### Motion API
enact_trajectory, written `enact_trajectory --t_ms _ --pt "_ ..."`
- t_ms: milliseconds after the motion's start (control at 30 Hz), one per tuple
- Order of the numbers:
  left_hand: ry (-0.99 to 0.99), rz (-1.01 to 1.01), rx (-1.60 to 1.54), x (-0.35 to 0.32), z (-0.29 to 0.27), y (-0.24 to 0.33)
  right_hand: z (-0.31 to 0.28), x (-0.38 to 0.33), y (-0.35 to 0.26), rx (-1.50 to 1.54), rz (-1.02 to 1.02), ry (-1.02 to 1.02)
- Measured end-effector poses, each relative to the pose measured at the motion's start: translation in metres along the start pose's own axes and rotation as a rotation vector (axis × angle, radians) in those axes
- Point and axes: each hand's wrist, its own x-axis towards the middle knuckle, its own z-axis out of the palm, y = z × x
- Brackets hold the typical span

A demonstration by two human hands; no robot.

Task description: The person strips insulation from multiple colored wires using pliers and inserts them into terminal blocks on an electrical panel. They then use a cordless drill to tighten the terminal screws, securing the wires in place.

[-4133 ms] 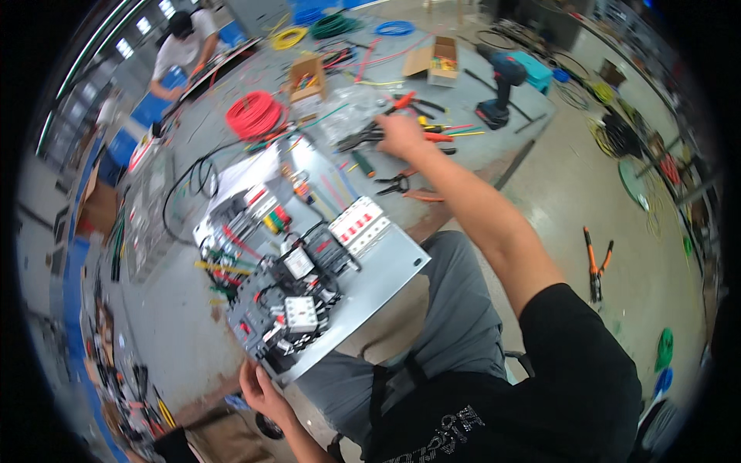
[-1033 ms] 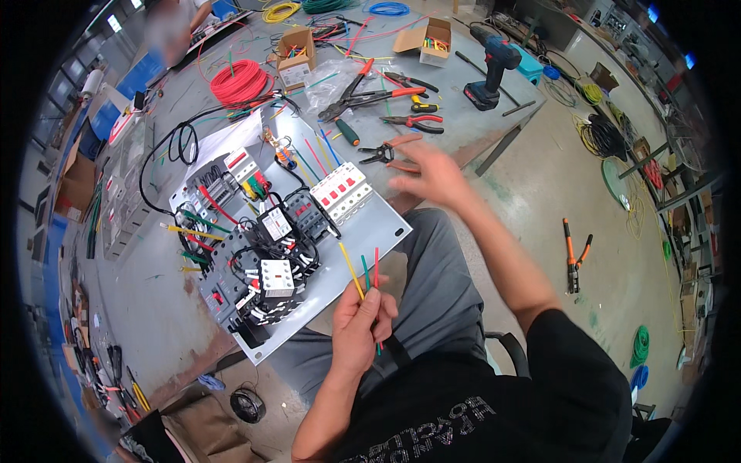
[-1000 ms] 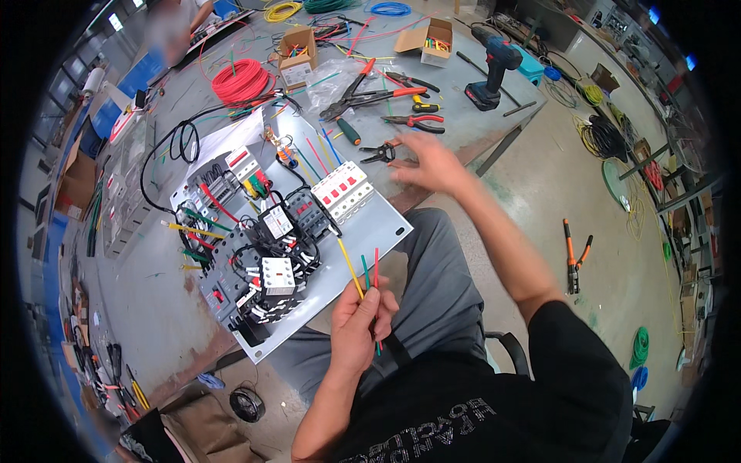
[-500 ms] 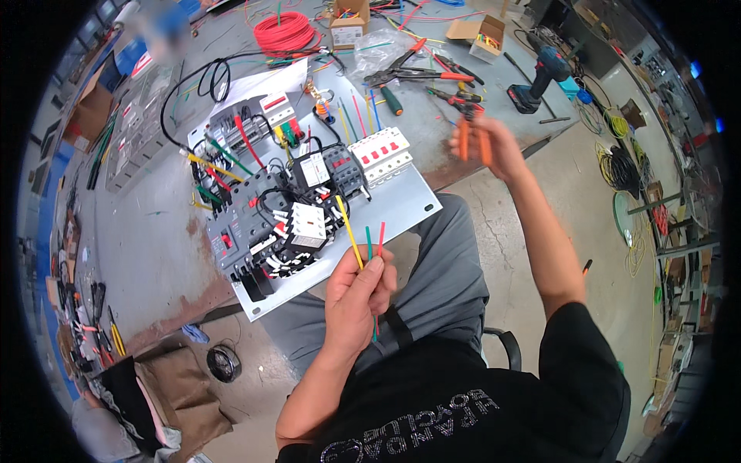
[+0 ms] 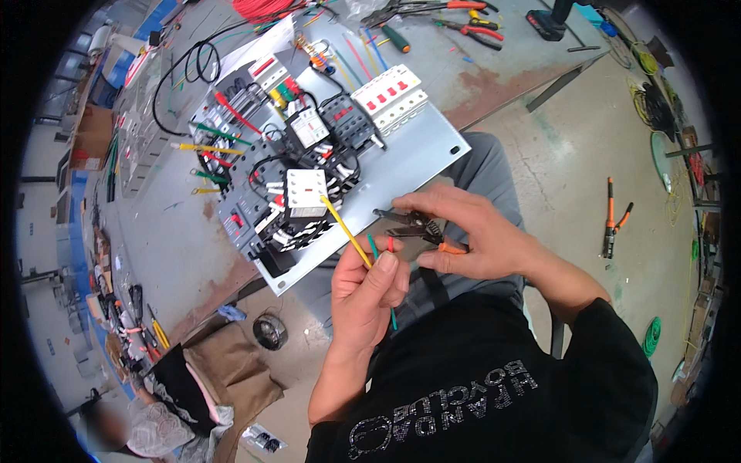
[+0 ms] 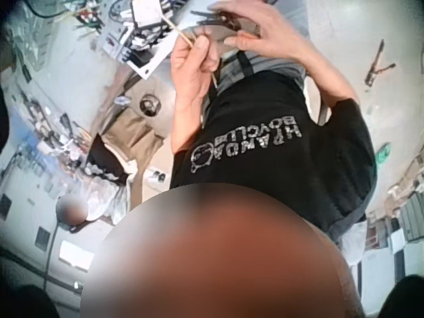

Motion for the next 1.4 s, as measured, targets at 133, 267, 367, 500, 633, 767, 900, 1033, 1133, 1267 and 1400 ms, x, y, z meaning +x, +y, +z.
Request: enact_trajectory --t_ms 133,267,367,500,633,767,900,1033,1133,1267,1400 --pt "0.005 -0.004 -0.028 -0.011 -0.010 -0.003 0.007 0.002 -0.006 -0.117 -0.148 -0.001" --pt "0.064 0.017 -0.053 -0.020 -0.012 -0.005 0.007 0.003 -0.014 -0.206 -0.201 -0.041" --pt "0.091 0.034 -0.022 -0.020 -0.013 -0.007 0.006 0.000 -0.015 -0.249 -0.193 -0.048" --pt "0.114 0.034 0.071 -0.020 -0.014 -0.003 0.007 0.000 -0.018 -0.304 -0.174 -0.049" --pt "0.164 0.039 0.102 -0.021 -0.011 -0.003 0.006 0.000 -0.020 -0.299 -0.147 -0.097" --pt "0.154 0.037 0.113 -0.020 -0.015 -0.004 0.008 0.001 -0.018 -0.308 -0.167 -0.082" --pt "0.159 0.016 0.070 -0.020 -0.018 -0.004 0.013 0.001 -0.017 -0.297 -0.138 -0.089" --pt "0.125 -0.013 0.081 -0.021 -0.029 -0.007 0.017 0.003 -0.015 -0.335 -0.163 -0.058" --pt "0.121 -0.018 0.042 -0.021 -0.031 -0.009 0.017 0.002 -0.014 -0.307 -0.147 -0.089" --pt "0.148 -0.024 0.010 -0.024 -0.029 -0.010 0.020 0.001 -0.010 -0.283 -0.150 -0.089" --pt "0.138 -0.024 0.021 -0.023 -0.031 -0.011 0.020 0.003 -0.011 -0.339 -0.165 -0.070"
